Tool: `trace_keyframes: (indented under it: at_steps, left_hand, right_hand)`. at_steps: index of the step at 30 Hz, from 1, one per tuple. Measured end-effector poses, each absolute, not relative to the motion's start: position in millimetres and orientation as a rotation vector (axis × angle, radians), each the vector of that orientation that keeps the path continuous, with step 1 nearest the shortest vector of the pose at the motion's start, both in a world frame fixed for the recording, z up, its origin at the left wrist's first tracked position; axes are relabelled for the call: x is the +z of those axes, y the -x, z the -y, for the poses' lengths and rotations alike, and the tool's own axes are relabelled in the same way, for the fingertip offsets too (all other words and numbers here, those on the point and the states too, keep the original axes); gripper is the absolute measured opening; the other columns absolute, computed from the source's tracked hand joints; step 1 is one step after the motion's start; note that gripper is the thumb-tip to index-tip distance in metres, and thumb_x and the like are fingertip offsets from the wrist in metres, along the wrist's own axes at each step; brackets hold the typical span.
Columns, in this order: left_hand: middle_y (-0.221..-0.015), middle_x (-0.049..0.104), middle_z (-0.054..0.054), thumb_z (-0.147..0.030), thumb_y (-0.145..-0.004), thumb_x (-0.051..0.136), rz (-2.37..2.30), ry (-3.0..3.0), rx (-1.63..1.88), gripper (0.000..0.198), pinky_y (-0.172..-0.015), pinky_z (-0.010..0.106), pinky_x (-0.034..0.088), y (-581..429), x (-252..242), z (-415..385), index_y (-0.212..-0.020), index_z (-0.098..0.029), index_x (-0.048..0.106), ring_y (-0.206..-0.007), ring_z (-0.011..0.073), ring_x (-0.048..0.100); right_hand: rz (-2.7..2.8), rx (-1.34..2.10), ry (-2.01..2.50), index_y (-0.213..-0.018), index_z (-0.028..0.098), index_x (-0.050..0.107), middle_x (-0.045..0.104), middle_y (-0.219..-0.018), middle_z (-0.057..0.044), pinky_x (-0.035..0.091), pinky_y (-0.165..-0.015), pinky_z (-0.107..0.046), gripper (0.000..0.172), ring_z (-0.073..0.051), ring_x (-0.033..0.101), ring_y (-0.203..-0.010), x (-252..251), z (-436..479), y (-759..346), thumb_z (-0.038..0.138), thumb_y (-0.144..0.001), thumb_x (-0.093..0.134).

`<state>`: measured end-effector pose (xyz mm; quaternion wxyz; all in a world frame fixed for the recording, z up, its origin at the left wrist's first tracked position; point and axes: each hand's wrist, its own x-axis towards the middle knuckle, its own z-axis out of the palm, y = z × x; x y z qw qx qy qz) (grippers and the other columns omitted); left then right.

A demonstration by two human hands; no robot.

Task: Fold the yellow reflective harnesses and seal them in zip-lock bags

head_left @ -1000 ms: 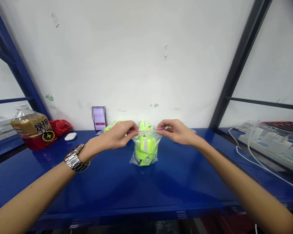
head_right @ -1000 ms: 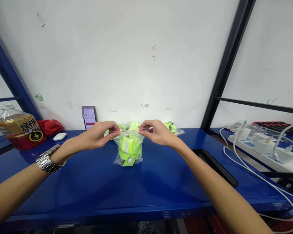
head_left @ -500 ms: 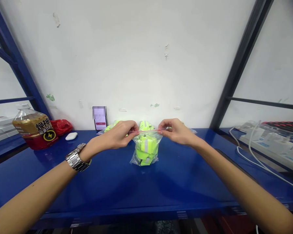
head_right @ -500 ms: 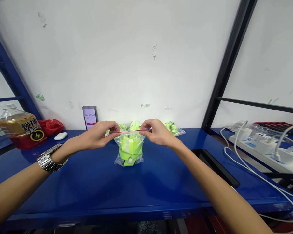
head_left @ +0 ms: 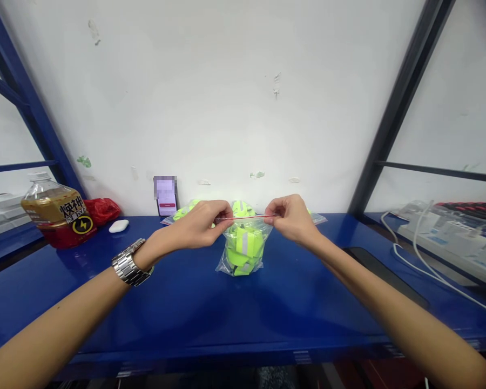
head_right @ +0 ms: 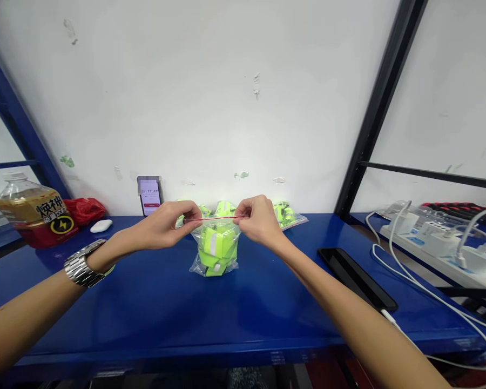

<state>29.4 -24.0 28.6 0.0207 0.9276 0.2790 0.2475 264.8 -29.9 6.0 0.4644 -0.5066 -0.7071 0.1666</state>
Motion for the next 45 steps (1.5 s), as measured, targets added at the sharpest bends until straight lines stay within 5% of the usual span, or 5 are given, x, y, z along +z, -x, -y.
trace_keyframes:
  at_steps: [9,15,45]
  left_hand:
    - [-0.076,0.058,0.002,-0.027,-0.092,0.046,-0.858,-2.862,0.704,0.014,-0.059,0.026,0.038,-29.0,29.6,26.6,-0.089,-0.016,0.055,-0.065,0.0121,0.050]
    - [-0.074,0.057,0.002,-0.025,-0.091,0.047,-0.826,-2.915,0.730,0.012,-0.058,0.026,0.037,-31.6,28.8,27.5,-0.087,-0.016,0.054,-0.064,0.0121,0.048]
    - [-0.074,0.057,0.002,-0.023,-0.092,0.044,-0.737,-2.969,0.747,0.013,-0.060,0.027,0.038,-38.6,28.7,37.2,-0.088,-0.016,0.054,-0.064,0.0116,0.048]
  right_hand:
    - [2.075,0.411,0.975,-0.082,0.017,0.067,0.069,-0.082,-0.005,0.046,-0.060,-0.028,0.011,-0.017,0.060,-0.073,15.9,41.5,-267.4,0.025,-0.075,0.065]
    - [2.130,0.274,0.942,-0.079,0.017,0.068,0.071,-0.079,-0.004,0.047,-0.075,-0.032,0.007,-0.018,0.063,-0.079,14.1,41.7,-258.1,0.022,-0.080,0.063]
    - [2.189,0.213,0.764,-0.078,0.017,0.064,0.064,-0.075,-0.004,0.044,-0.069,-0.030,0.005,-0.016,0.056,-0.075,14.9,50.0,-252.9,0.018,-0.081,0.061]
